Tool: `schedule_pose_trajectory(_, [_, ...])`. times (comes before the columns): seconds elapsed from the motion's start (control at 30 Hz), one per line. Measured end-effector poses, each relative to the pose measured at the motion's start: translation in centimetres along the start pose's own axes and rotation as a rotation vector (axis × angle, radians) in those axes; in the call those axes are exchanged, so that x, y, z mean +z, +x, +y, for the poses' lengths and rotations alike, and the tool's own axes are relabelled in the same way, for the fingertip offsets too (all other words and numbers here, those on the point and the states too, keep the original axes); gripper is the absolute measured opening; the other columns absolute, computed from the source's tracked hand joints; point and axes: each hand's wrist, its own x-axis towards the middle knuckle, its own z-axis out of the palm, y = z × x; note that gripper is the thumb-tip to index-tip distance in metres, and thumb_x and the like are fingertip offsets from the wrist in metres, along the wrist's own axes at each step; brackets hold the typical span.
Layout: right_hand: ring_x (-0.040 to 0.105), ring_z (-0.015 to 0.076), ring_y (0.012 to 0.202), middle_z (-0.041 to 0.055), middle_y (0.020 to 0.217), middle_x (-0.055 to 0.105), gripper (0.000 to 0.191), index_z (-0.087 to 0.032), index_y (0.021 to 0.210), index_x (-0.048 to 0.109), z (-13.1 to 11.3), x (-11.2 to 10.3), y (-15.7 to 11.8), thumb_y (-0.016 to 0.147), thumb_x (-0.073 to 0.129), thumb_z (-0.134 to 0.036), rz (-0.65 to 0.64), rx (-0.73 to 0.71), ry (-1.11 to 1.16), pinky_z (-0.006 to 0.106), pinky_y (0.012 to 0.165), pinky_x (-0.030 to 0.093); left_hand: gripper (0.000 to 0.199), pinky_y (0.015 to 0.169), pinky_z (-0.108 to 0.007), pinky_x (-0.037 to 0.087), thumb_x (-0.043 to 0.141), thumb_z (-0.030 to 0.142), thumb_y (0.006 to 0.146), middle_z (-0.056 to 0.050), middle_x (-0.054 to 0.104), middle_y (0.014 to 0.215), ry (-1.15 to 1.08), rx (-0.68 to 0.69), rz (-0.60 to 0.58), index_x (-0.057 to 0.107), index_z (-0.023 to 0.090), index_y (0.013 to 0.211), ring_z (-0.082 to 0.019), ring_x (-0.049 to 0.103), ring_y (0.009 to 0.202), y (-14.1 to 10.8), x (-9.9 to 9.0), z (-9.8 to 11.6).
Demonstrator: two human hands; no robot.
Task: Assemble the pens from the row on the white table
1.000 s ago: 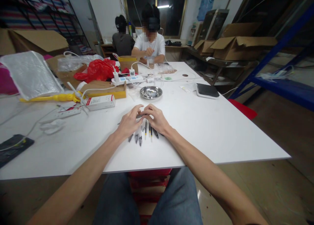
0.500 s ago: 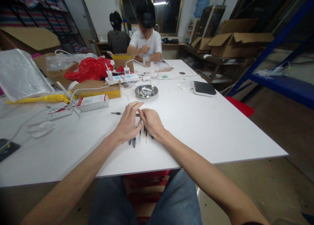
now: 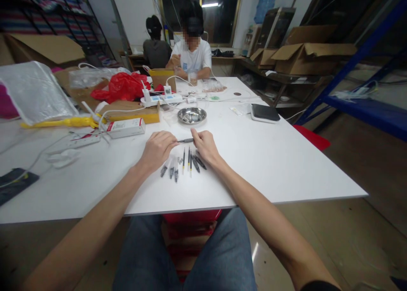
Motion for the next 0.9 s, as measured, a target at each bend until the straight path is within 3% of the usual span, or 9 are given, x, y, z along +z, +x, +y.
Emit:
schedule_pose_trajectory(0.1, [0.044, 0.0132, 0.058, -0.0021, 0.057, 0.046, 0.055, -0.016, 0.071, 0.06, -0.7, -0.3, -0.1, 0.095, 0.047, -0.063, -0.095, -0.092, 0.062, 0.027, 0.061, 0.034, 0.018, 0.08, -0.032, 0.047, 0.054, 0.032, 0.099, -0.004, 0.07, 0.089, -0.123, -0.12, 0.011, 0.062, 0.018, 0.092, -0.019, 0.065, 0.084, -0.3, 0.6, -0.2])
schedule_pose_trajectory(0.2, [0.054, 0.0152, 0.075, 0.0012, 0.083, 0.061, 0.038, -0.018, 0.099, 0.062, -1.3, -0.4, -0.2, 0.084, 0.069, -0.052, -0.25, -0.215, 0.216, 0.026, 0.068, 0.042, 0.015, 0.073, -0.028, 0.045, 0.058, 0.033, 0.096, -0.001, 0.069, 0.084, -0.241, -0.217, 0.041, 0.062, 0.02, 0.09, -0.016, 0.063, 0.077, -0.7, 0.8, -0.7])
schedule_pose_trajectory(0.27, [0.054, 0.0152, 0.075, 0.0025, 0.084, 0.062, 0.035, -0.016, 0.092, 0.063, -1.4, -0.3, -0.3, 0.08, 0.073, -0.048, -0.262, -0.211, 0.233, 0.026, 0.068, 0.042, 0.015, 0.071, -0.026, 0.044, 0.06, 0.034, 0.095, 0.0, 0.067, 0.081, -0.29, -0.207, 0.035, 0.061, 0.02, 0.088, -0.015, 0.061, 0.074, -0.8, 1.0, -0.9])
schedule_pose_trajectory(0.4, [0.04, 0.0111, 0.057, -0.0028, 0.056, 0.045, 0.046, -0.013, 0.067, 0.064, -1.2, -0.2, -0.3, 0.088, 0.061, -0.054, -0.156, -0.073, 0.105, 0.026, 0.057, 0.032, 0.015, 0.069, -0.025, 0.043, 0.062, 0.034, 0.094, 0.001, 0.065, 0.08, -0.305, -0.177, 0.04, 0.062, 0.02, 0.09, -0.013, 0.059, 0.07, -0.9, 1.4, -1.0])
schedule_pose_trajectory(0.47, [0.039, 0.0107, 0.055, -0.003, 0.055, 0.046, 0.045, -0.012, 0.073, 0.067, -1.2, -0.3, -0.2, 0.088, 0.06, -0.054, -0.187, -0.063, 0.12, 0.026, 0.055, 0.031, 0.015, 0.07, -0.025, 0.044, 0.062, 0.035, 0.094, 0.001, 0.064, 0.079, -0.299, -0.184, 0.053, 0.063, 0.02, 0.091, -0.013, 0.059, 0.071, -0.8, 1.4, -1.0])
schedule_pose_trajectory(0.6, [0.048, 0.0106, 0.057, 0.0014, 0.073, 0.062, 0.041, -0.011, 0.096, 0.069, -1.2, -0.7, 0.0, 0.078, 0.072, -0.048, -0.293, -0.122, 0.247, 0.024, 0.055, 0.038, 0.017, 0.069, -0.025, 0.044, 0.061, 0.035, 0.095, 0.0, 0.063, 0.08, -0.34, -0.16, 0.046, 0.066, 0.019, 0.092, -0.014, 0.058, 0.072, -0.6, 1.0, -0.8])
schedule_pose_trajectory(0.7, [0.041, 0.0092, 0.048, -0.0024, 0.055, 0.053, 0.043, -0.012, 0.079, 0.069, -1.0, -0.8, 0.1, 0.082, 0.067, -0.054, -0.282, -0.055, 0.199, 0.024, 0.049, 0.031, 0.018, 0.069, -0.026, 0.044, 0.058, 0.031, 0.097, -0.002, 0.063, 0.08, -0.365, -0.124, 0.049, 0.068, 0.018, 0.089, -0.014, 0.058, 0.073, -0.5, 1.0, -0.3])
schedule_pose_trajectory(0.8, [0.029, 0.007, 0.041, -0.0059, 0.04, 0.035, 0.057, -0.015, 0.057, 0.059, -0.6, -0.7, 0.1, 0.088, 0.057, -0.063, -0.284, 0.047, 0.13, 0.025, 0.046, 0.022, 0.016, 0.071, -0.026, 0.044, 0.06, 0.029, 0.096, -0.002, 0.064, 0.08, -0.346, -0.112, 0.084, 0.068, 0.018, 0.087, -0.014, 0.059, 0.074, -0.6, 1.4, 0.1])
schedule_pose_trajectory(0.9, [0.031, 0.007, 0.041, -0.0054, 0.042, 0.039, 0.056, -0.014, 0.061, 0.061, -0.6, -1.0, 0.2, 0.089, 0.056, -0.062, -0.346, 0.055, 0.173, 0.025, 0.045, 0.023, 0.014, 0.071, -0.026, 0.045, 0.064, 0.03, 0.094, -0.002, 0.065, 0.081, -0.324, -0.124, 0.115, 0.069, 0.018, 0.089, -0.014, 0.06, 0.074, -0.7, 1.6, 0.0])
